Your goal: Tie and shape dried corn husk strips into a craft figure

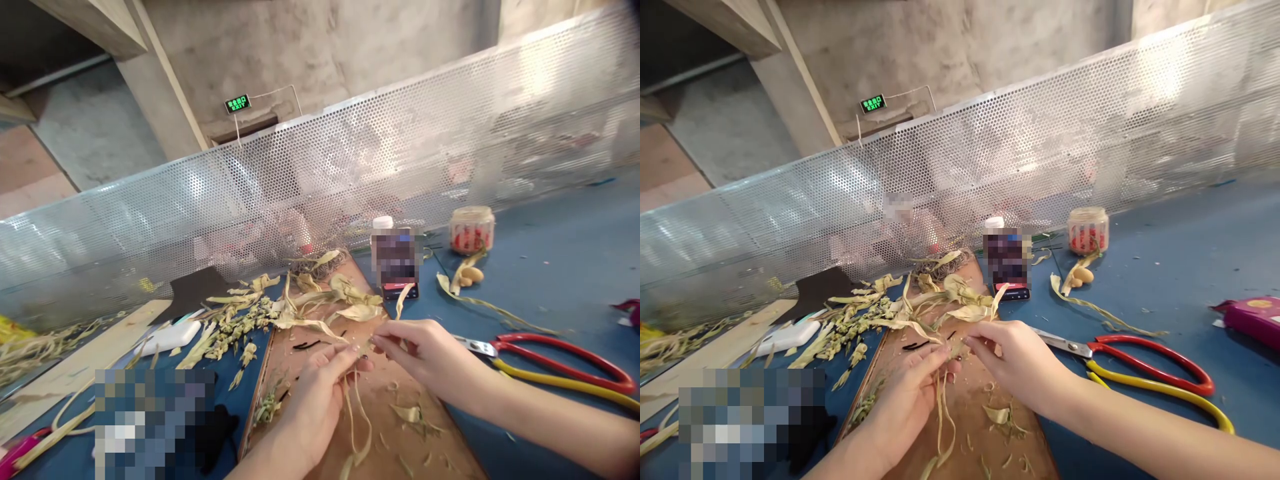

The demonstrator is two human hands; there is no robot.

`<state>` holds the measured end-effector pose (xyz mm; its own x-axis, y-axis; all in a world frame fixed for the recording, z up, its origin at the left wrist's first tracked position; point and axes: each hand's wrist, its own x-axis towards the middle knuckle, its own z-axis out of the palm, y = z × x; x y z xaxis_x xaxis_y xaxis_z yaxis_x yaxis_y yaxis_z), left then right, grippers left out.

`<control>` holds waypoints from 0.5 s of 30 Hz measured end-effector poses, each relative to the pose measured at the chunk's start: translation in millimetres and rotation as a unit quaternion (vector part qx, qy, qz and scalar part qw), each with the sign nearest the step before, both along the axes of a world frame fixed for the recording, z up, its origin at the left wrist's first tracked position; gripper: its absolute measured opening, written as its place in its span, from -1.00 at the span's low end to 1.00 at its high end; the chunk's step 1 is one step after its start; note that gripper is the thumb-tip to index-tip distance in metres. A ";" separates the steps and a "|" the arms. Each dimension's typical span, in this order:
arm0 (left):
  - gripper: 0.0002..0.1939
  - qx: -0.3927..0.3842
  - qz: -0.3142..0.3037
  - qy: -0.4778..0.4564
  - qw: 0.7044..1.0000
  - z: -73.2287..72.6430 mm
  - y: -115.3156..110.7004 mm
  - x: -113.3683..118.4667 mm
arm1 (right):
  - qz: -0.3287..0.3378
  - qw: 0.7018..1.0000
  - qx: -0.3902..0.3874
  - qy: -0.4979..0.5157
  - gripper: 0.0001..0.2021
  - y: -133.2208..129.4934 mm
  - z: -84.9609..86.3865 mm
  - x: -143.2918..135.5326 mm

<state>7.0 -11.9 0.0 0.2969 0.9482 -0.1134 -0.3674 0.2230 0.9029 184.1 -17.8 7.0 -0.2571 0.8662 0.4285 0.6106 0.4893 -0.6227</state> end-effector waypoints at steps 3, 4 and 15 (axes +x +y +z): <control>-0.97 -0.002 0.003 0.012 1.000 0.1 1.1 1.1 | -0.006 1.000 0.012 -0.008 -0.76 2.5 -3.2 -1.0; -0.98 -0.004 0.005 0.013 1.000 0.1 1.5 1.5 | -0.007 1.000 0.014 -0.008 -0.76 3.4 -4.4 -1.5; -0.92 0.047 -0.007 0.126 0.991 1.0 -4.0 3.7 | -0.038 0.970 0.237 -0.046 -0.77 -0.3 -0.4 3.2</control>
<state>10.6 -16.0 1.0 0.2843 0.9539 -0.0962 -0.1245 0.1363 0.9828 187.3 -18.1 6.6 -0.2566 0.5960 0.7609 0.6978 0.6590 -0.2808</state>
